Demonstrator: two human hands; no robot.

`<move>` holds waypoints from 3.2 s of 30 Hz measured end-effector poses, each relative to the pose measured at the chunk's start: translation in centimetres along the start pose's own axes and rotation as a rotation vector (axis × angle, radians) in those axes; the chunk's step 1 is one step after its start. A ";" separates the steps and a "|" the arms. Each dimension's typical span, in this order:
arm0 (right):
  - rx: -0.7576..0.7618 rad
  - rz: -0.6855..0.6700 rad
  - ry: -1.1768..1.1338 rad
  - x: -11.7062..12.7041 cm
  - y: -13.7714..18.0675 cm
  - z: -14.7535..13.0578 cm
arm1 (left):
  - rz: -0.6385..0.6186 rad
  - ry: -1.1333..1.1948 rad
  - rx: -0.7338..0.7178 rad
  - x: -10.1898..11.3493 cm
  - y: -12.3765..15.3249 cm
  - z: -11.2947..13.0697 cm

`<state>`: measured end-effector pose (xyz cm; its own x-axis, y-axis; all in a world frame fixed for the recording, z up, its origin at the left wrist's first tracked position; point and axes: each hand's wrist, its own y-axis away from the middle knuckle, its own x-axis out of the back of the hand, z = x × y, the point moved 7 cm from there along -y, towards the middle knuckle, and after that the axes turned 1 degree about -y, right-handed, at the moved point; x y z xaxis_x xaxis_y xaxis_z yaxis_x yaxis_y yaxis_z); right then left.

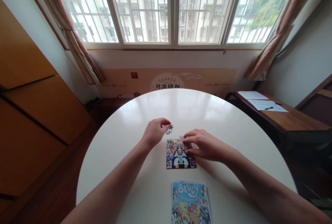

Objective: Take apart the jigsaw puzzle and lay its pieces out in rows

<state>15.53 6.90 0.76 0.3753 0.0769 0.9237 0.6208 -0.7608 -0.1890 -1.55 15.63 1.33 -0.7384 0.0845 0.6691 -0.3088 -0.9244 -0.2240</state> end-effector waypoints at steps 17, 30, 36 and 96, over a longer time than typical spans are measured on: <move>-0.065 0.037 0.039 0.6 0.2 1.0 | 0.113 -0.400 0.082 1.7 -0.3 -2.0; -0.119 -0.006 0.028 0.6 0.2 1.3 | -0.131 -0.519 -0.194 -4.8 2.3 3.6; -0.124 -0.012 0.035 0.5 0.1 1.2 | -0.124 -0.429 -0.159 -4.7 2.0 3.1; -0.426 0.389 -0.551 -0.8 -0.4 6.7 | -0.314 -0.374 -0.401 -5.1 2.8 3.8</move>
<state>19.61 11.46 -2.18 0.8661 -0.0217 0.4993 0.1009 -0.9709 -0.2172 3.60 11.18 0.02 -0.3390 0.1267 0.9322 -0.7309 -0.6593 -0.1762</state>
